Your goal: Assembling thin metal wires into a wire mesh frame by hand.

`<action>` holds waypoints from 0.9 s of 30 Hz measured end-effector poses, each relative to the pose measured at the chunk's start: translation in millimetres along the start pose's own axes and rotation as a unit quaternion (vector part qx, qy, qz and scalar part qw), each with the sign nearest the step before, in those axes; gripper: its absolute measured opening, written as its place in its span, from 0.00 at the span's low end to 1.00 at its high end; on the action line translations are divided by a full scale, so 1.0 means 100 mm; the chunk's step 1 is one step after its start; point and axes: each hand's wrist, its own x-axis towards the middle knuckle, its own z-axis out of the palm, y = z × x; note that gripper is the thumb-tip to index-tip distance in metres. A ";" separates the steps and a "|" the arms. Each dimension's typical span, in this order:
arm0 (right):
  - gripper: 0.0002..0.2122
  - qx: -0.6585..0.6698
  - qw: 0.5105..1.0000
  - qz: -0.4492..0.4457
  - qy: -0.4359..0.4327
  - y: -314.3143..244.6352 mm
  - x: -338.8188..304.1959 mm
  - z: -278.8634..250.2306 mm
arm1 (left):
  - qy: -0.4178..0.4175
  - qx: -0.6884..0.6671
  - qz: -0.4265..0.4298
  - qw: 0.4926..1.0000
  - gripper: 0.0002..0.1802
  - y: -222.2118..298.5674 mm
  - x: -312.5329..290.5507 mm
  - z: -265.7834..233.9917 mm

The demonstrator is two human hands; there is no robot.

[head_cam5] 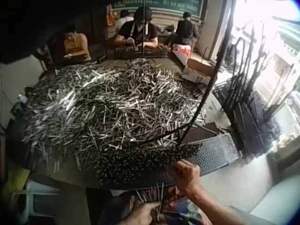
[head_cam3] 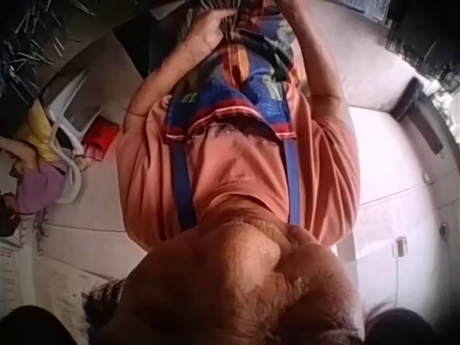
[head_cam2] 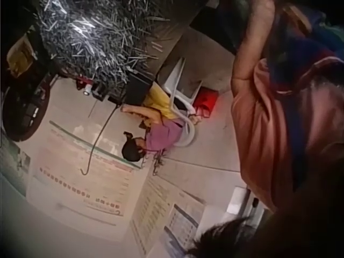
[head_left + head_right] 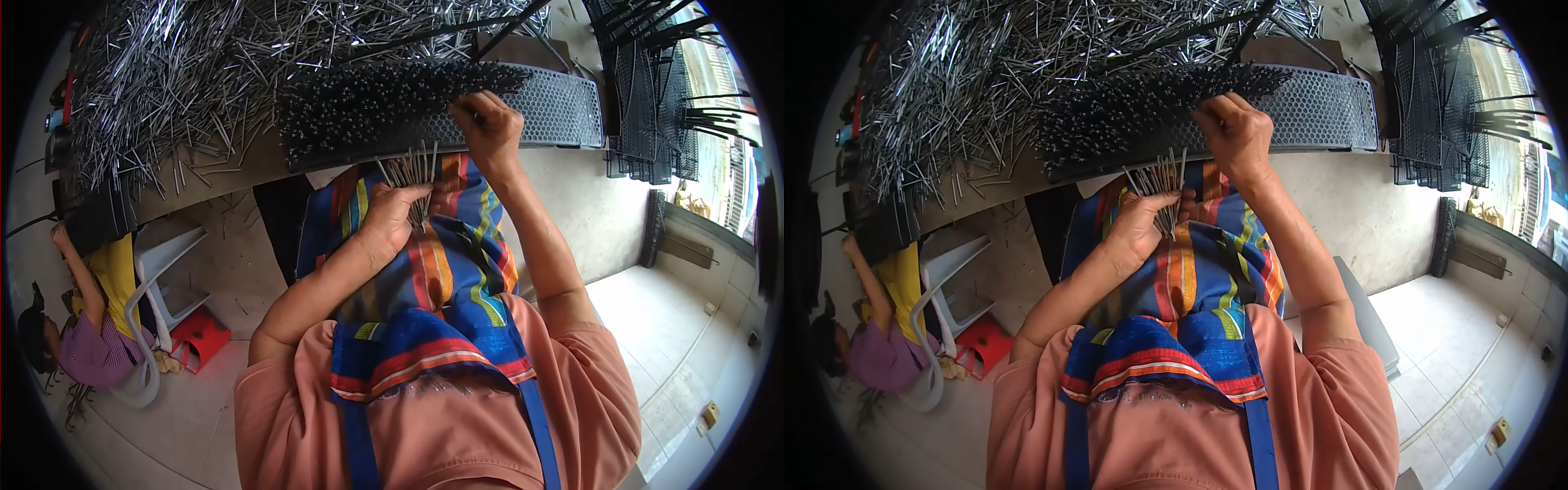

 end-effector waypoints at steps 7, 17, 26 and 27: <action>0.05 0.335 0.830 0.367 -0.254 -0.08 -0.32 -0.04 | -0.024 -0.017 0.026 0.999 0.10 -0.03 -0.04 0.05; 0.03 0.316 0.938 0.094 0.103 -0.09 -0.10 0.07 | 0.052 0.016 0.026 0.998 0.10 -0.07 -0.04 -0.06; 0.04 0.229 0.971 -0.021 0.063 -0.11 -0.07 0.12 | 0.034 -0.005 0.036 0.999 0.12 -0.01 -0.11 0.01; 0.04 0.206 0.977 -0.005 0.059 -0.10 -0.09 0.14 | 0.034 -0.005 0.036 0.999 0.12 -0.01 -0.11 0.01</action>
